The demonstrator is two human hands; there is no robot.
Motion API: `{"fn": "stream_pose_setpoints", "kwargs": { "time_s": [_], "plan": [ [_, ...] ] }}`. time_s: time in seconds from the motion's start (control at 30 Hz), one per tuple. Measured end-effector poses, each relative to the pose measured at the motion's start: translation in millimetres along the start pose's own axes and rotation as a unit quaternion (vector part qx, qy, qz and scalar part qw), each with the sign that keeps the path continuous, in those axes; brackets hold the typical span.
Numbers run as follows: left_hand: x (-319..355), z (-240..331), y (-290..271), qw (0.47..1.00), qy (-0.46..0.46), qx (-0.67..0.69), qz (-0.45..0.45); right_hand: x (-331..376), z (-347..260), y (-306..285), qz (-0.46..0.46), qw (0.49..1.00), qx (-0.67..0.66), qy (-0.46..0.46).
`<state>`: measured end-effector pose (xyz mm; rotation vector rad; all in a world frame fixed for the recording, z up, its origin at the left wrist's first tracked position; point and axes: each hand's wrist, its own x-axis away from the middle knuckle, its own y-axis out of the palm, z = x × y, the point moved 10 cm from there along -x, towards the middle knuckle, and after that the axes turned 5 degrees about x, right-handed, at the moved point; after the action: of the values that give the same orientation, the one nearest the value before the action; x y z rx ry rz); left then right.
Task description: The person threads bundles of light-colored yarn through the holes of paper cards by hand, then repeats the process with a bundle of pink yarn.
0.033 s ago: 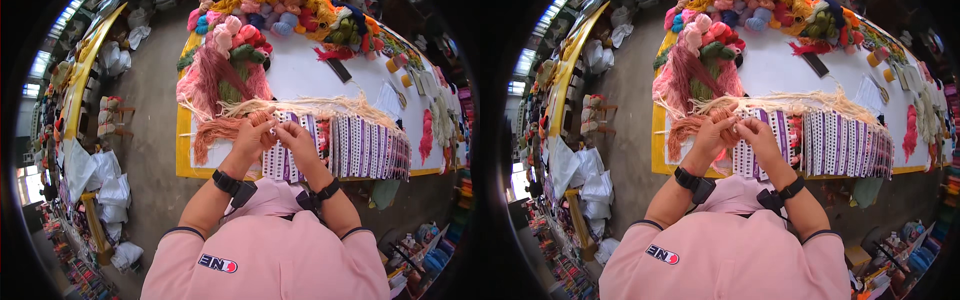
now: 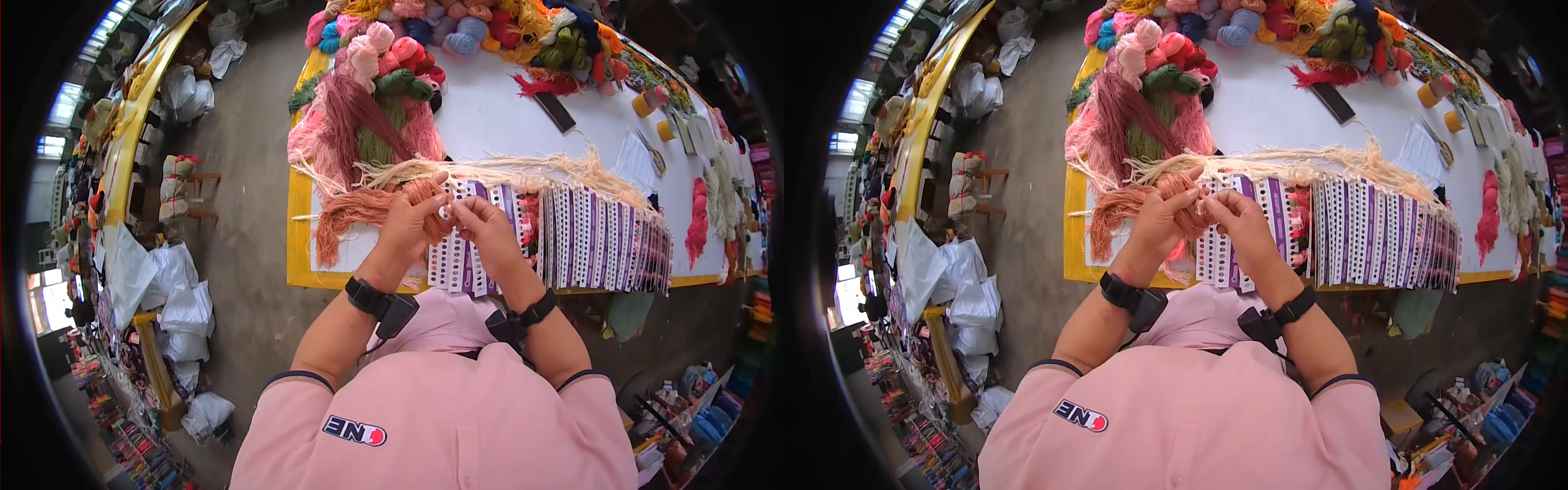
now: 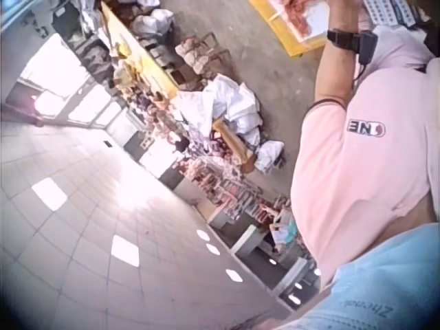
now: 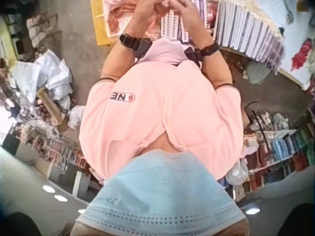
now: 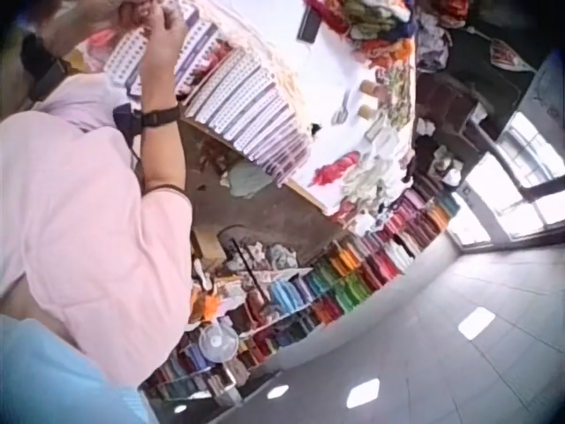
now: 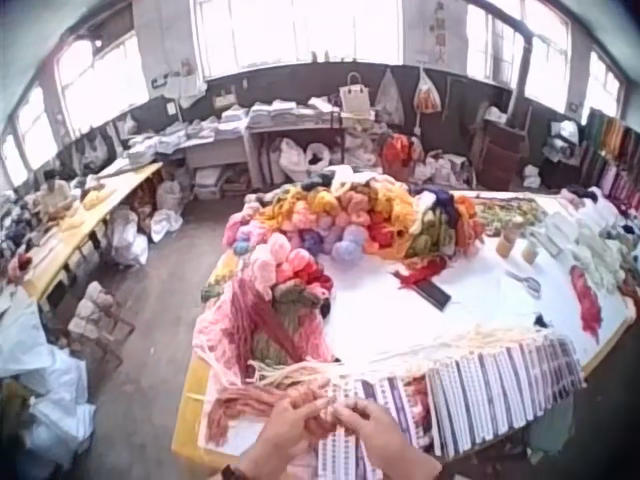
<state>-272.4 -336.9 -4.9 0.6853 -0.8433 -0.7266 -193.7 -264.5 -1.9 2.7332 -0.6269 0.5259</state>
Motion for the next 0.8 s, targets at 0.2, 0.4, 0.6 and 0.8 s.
{"fn": "stream_pose_setpoints", "kwargs": {
  "time_s": [0.2, 0.4, 0.6, 0.8],
  "plan": [
    [11, -19, -2, 0.995, -0.037, -0.094, -0.014, 14, -11, -1, 0.005, 0.999, 0.035, 0.0],
    [19, -15, 3, 0.992, 0.016, -0.125, 0.031, -1, 18, -2, -0.036, 0.996, -0.044, -0.063],
    [12, -21, 17, 0.988, 0.002, -0.149, 0.032, 4, 12, -14, -0.062, 0.99, -0.117, -0.042],
    [7, -27, 28, 0.989, -0.01, -0.141, 0.04, 5, 8, -24, -0.072, 0.986, -0.144, -0.038]
  ]
}}
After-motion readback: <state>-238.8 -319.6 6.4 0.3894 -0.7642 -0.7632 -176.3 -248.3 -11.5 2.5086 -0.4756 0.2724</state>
